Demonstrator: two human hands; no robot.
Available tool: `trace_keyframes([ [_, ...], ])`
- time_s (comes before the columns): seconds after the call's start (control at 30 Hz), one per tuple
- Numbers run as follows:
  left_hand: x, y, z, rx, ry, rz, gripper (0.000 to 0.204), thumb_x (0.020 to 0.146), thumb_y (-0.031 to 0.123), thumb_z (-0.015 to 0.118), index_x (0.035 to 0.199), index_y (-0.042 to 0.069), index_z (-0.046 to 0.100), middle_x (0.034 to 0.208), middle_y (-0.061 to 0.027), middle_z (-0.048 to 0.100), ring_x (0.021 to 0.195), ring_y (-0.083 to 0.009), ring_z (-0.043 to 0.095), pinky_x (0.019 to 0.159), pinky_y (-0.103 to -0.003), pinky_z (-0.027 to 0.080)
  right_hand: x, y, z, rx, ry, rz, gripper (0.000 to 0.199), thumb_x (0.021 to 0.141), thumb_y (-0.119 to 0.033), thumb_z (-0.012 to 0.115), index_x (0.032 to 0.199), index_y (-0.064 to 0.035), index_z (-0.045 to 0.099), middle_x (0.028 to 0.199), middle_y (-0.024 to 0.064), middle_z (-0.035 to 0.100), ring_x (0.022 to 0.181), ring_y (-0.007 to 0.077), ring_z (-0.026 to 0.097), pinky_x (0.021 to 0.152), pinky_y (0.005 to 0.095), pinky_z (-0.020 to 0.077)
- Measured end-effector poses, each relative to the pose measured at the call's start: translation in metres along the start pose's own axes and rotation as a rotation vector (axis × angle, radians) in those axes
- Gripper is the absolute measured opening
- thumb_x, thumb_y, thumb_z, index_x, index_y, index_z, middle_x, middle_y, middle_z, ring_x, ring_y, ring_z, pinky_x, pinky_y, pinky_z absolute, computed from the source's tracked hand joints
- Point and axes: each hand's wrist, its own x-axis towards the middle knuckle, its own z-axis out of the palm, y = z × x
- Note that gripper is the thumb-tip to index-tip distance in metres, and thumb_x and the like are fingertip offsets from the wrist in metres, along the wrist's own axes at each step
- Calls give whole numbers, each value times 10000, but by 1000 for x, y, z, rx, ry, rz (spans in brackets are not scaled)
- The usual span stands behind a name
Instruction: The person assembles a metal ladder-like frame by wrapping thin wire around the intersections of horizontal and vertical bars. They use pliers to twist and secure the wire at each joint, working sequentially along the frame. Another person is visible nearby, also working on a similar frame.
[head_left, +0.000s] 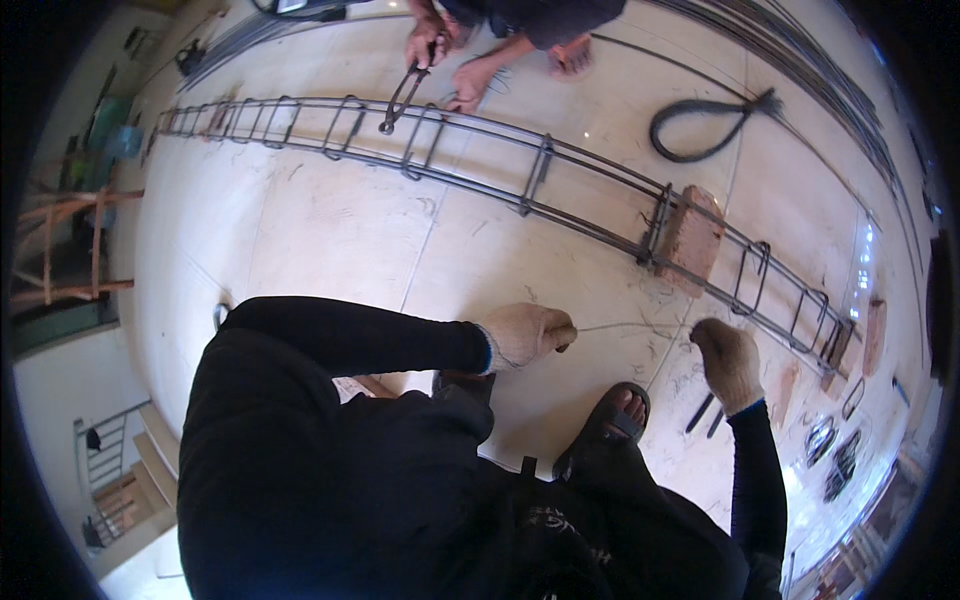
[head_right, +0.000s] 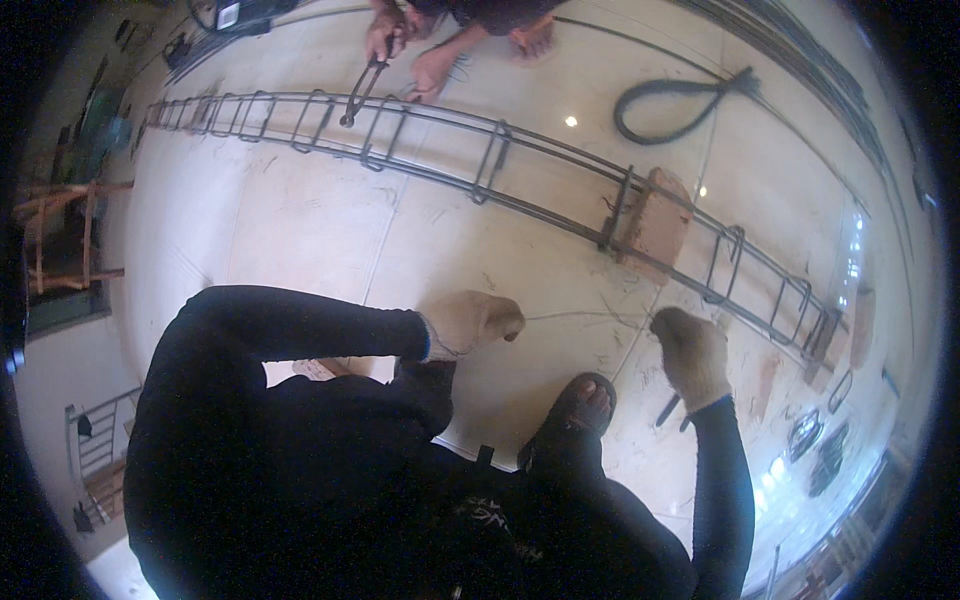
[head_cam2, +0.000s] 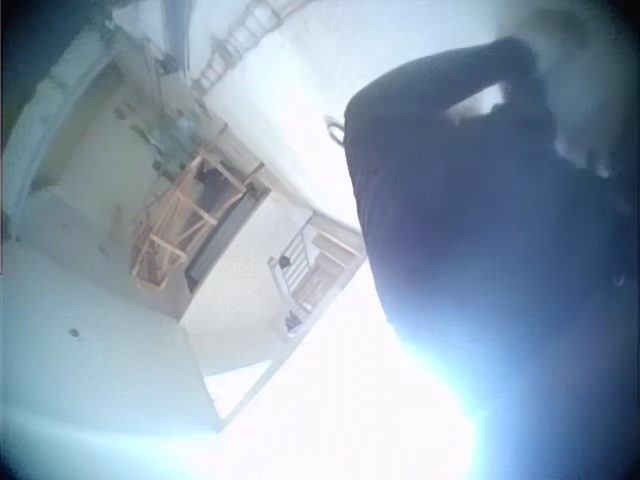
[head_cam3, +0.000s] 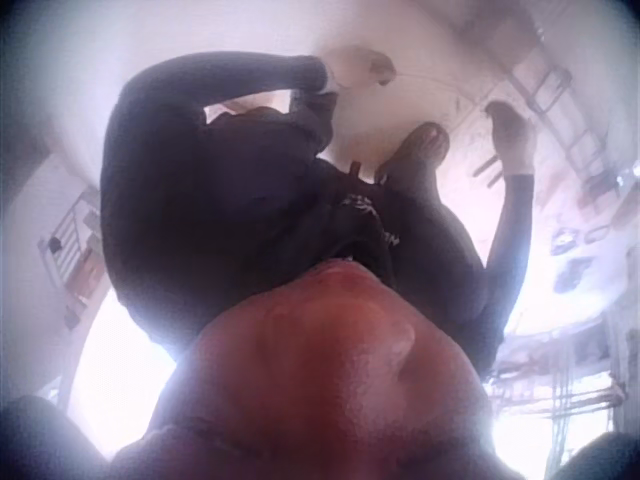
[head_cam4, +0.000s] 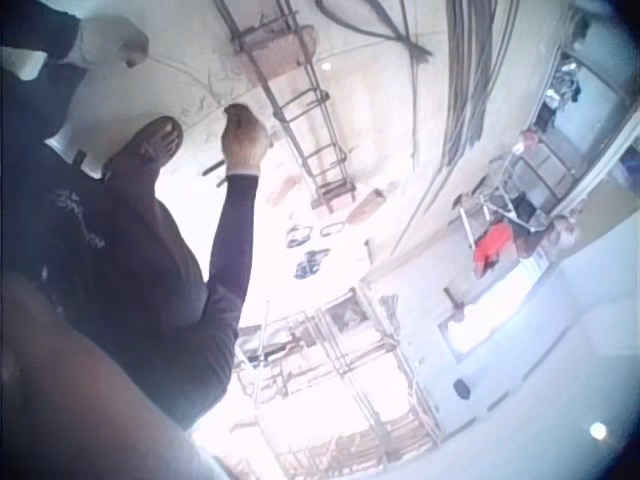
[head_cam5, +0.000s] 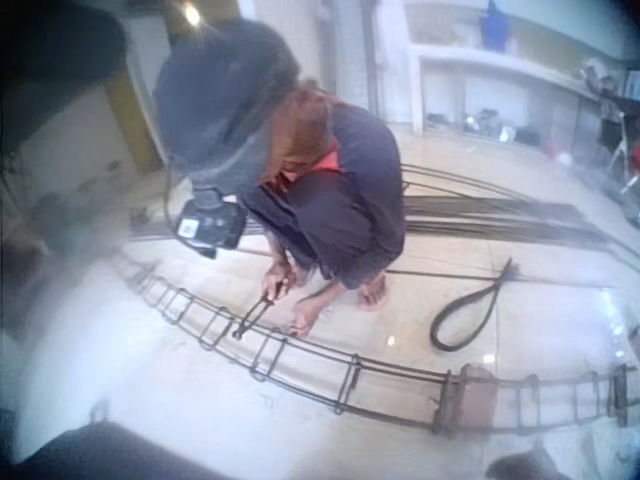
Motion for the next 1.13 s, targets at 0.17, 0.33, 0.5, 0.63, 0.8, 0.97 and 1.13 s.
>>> trace_keyframes([
  [0.17, 24, -1, 3, -83, 28, -22, 419, 1045, 384, 495, 877, 74, 721, 921, -173, 725, 916, -386, 687, 855, -491, 518, -20, -41, 30, -261, 87, -20, 497, 854, -147, 790, 1328, -65, 661, 1167, 188, 720, 1078, 382, 697, 910, 471, 553],
  [0.33, 38, 28, 0, -86, -52, -14, 411, 1042, 385, 510, 913, 64, 732, 921, -180, 726, 914, -357, 684, 865, -468, 515, -9, -82, 56, -179, 35, -44, 469, 885, -87, 729, 1342, -97, 629, 1124, 190, 686, 1031, 409, 668, 883, 501, 541],
  [0.5, 36, 46, -15, -80, -117, -49, 421, 1048, 397, 504, 926, 53, 714, 914, -166, 709, 897, -335, 661, 870, -459, 500, -10, -87, 68, -301, 146, -50, 284, 887, -116, 709, 1170, -91, 710, 983, 169, 696, 967, 407, 679, 794, 510, 537],
  [0.63, 41, 35, -8, -38, -8, 79, 407, 1055, 405, 515, 988, 63, 725, 916, -188, 717, 891, -360, 679, 854, -469, 510, -16, -80, 69, -169, -14, 43, 157, 898, -128, 693, 1033, -82, 756, 910, 172, 707, 914, 394, 696, 772, 507, 545],
  [0.8, 24, 24, -11, 331, -102, 2, 353, 1065, 392, 548, 1137, 87, 711, 976, -226, 732, 958, -431, 702, 851, -508, 536, -23, -79, 52, 419, -296, -366, 180, 1003, -184, 626, 1061, -66, 748, 896, 174, 751, 767, 351, 741, 705, 437, 588],
  [0.97, 11, 47, -1, 268, 18, 62, 319, 1055, 369, 574, 1157, 93, 700, 969, -220, 731, 926, -460, 699, 833, -519, 545, -20, -63, 56, -230, -325, 38, 97, 894, -149, 662, 982, -113, 680, 827, 180, 697, 799, 414, 710, 688, 496, 561],
  [1.13, 10, 7, 6, 291, 35, 23, 354, 1026, 393, 621, 1133, 65, 698, 963, -223, 742, 975, -420, 716, 870, -524, 537, -33, -59, 54, 53, -19, -185, 326, 886, -212, 701, 1200, -120, 704, 1007, 179, 746, 899, 333, 758, 755, 442, 598],
])
